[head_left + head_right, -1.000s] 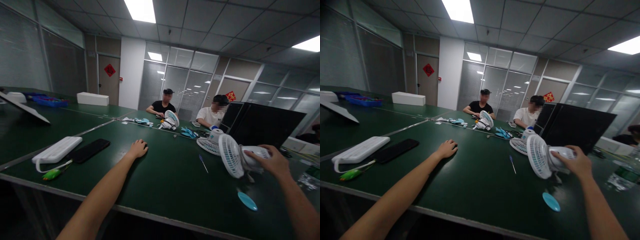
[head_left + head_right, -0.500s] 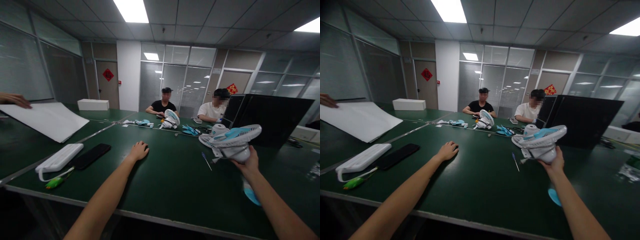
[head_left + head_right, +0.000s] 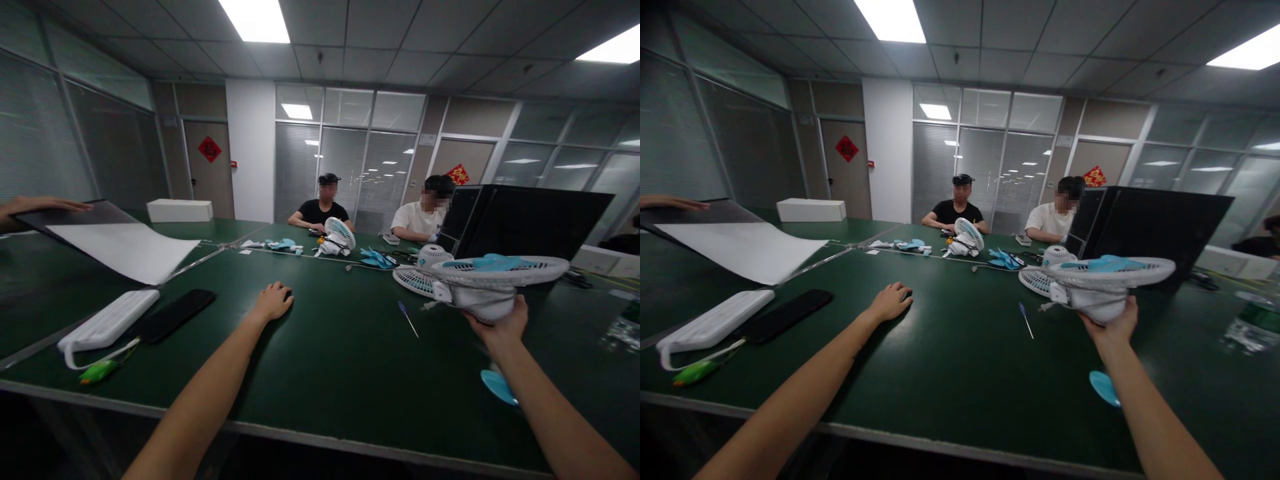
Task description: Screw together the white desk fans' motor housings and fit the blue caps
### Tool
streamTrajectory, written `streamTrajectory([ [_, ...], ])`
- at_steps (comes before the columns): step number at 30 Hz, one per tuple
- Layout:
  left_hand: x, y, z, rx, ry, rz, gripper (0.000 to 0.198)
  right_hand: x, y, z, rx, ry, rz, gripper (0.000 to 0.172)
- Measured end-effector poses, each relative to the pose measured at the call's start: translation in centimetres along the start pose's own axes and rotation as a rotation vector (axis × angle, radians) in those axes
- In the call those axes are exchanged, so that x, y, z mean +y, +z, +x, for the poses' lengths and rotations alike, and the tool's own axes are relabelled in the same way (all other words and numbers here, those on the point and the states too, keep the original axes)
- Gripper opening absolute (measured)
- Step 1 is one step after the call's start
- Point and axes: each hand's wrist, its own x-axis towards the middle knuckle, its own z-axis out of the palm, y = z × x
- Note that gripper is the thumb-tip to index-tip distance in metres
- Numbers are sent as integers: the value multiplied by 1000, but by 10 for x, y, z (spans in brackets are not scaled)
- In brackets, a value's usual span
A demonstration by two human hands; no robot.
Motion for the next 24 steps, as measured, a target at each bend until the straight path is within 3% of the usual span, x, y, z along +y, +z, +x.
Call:
streamTrajectory([
  [4,-1,1,1,5,0,-3,44,0,-1,0,-10,266,369,66],
  [12,-1,3,2,14,3,-19,42,-10,5,-13,-40,201,411,68],
  [18,-2,3,3,26,1,-74,40,-43,31,-33,-127,-54,353,65],
  [22,-3,0,4,52,2,-168,39,-71,65,-49,-181,-250,210,72],
  [24,-3,-4,5,80,11,-244,41,-87,85,-63,-294,-428,41,80],
])
